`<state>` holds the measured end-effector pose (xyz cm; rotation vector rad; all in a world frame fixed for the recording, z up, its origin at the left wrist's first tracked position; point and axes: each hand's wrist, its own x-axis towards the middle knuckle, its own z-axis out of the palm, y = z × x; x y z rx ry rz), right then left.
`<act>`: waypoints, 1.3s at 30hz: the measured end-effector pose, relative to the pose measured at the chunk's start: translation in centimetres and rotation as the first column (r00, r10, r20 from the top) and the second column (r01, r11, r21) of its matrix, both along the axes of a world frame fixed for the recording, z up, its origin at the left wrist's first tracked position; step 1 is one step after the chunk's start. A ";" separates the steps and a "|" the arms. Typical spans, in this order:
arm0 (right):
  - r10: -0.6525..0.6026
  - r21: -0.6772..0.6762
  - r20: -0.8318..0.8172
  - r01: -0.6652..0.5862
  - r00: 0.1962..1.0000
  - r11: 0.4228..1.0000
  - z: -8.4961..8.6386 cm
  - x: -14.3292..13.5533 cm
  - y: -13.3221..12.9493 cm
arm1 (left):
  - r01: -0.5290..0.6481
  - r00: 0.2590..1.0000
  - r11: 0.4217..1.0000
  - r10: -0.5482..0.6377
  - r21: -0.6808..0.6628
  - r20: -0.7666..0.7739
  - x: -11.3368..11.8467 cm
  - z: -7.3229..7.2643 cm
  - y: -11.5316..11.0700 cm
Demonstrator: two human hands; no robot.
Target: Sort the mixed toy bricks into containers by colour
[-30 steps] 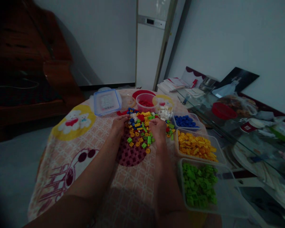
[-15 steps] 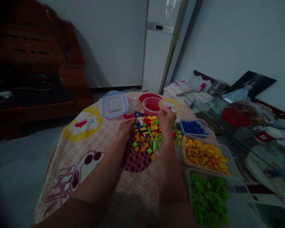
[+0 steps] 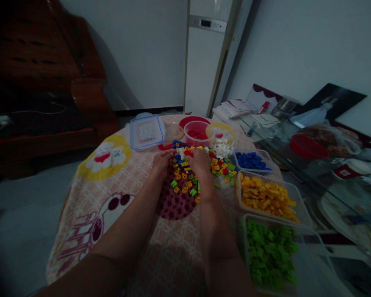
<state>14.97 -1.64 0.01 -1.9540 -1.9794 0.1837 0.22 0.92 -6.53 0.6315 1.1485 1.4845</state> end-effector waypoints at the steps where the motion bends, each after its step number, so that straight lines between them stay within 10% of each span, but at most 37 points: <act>1: 0.000 0.008 -0.030 0.000 1.000 1.000 -0.1 0.1 0.1 | -0.003 1.000 1.000 0.003 -0.004 -0.003 0.0 0.0 0.0; 7: -0.018 0.080 -0.404 0.055 0.914 0.995 -1.0 1.4 1.1 | -0.011 1.000 1.000 0.011 -0.012 -0.006 0.0 -0.2 0.2; 21: 0.102 0.231 -0.911 0.289 0.400 0.929 -0.9 2.7 4.4 | -0.003 0.999 1.000 0.002 -0.019 -0.043 -0.2 -0.5 0.3; 39: 0.026 0.086 -0.839 0.084 0.544 0.993 0.7 2.2 1.1 | 0.001 0.999 1.000 -0.001 -0.016 -0.035 0.1 0.0 0.1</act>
